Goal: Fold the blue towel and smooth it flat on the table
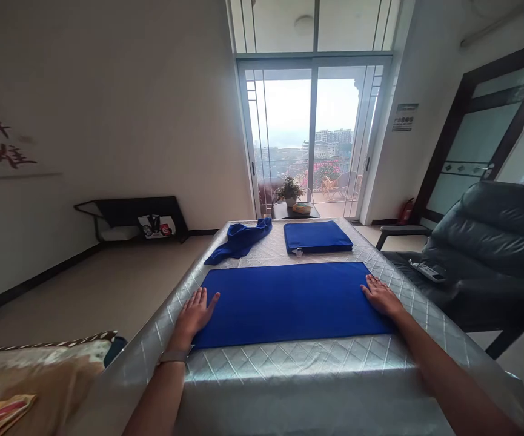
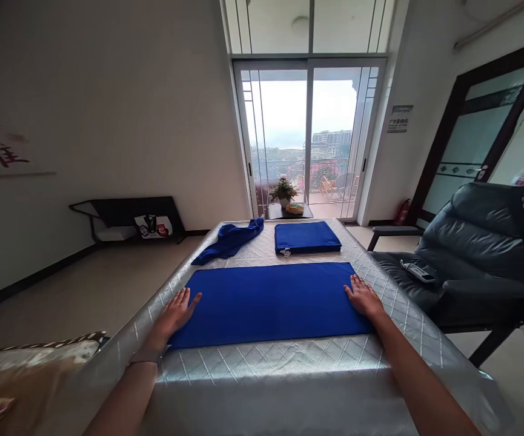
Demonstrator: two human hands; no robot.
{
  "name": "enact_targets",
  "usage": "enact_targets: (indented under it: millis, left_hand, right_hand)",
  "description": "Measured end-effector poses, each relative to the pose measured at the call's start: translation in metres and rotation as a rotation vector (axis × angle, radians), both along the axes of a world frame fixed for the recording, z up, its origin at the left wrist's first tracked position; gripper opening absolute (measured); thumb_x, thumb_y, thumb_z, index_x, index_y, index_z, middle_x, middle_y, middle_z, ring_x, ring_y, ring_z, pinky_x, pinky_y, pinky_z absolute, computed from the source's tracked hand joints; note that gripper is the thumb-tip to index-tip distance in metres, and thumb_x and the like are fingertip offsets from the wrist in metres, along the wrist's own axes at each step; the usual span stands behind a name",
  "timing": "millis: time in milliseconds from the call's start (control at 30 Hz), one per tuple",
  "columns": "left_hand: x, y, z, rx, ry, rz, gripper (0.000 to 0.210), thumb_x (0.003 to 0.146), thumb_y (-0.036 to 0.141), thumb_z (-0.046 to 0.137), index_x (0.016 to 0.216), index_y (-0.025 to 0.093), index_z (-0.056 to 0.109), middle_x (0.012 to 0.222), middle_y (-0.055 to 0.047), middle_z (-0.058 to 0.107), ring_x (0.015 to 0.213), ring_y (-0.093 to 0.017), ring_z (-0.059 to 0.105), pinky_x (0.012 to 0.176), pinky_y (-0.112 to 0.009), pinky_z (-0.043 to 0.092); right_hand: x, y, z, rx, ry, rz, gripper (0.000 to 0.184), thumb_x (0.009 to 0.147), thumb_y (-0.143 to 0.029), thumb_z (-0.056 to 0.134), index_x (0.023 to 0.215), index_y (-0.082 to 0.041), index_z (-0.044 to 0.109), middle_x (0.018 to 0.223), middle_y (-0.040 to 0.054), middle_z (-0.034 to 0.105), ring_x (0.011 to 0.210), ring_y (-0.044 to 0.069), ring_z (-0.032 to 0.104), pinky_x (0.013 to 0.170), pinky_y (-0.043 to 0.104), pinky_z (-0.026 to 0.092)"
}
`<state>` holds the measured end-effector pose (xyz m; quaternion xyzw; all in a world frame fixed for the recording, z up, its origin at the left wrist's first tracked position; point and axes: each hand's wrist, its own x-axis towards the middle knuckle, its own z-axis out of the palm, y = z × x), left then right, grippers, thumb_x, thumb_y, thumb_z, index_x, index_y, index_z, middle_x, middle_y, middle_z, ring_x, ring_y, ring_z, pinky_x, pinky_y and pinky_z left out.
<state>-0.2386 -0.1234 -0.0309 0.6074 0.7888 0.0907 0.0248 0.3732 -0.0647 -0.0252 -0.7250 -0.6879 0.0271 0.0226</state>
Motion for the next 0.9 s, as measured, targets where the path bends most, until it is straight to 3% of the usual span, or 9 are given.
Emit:
enact_targets:
  millis: [200,900]
  left_hand:
    - [-0.002,0.002,-0.006,0.031,0.006,0.028,0.091,0.094,0.068,0.015,0.153,0.000,0.026,0.160,-0.019,0.025,0.149,-0.031,0.024,0.122,-0.048,0.019]
    - [0.002,-0.003,-0.002,0.002,0.027,0.032,0.091,0.094,0.068,0.015,0.153,-0.001,0.024,0.161,-0.018,0.023,0.150,-0.029,0.022,0.123,-0.045,0.016]
  right_hand:
    - [0.002,0.005,-0.007,0.006,-0.002,0.013,0.071,0.098,-0.047,0.015,0.156,-0.006,0.020,0.165,0.0092,0.017,0.152,0.022,0.014,0.123,0.041,0.015]
    - [0.008,0.009,-0.012,0.003,-0.012,0.007,0.069,0.097,-0.044,0.014,0.157,-0.009,0.020,0.165,0.0079,0.017,0.152,0.021,0.014,0.123,0.043,0.016]
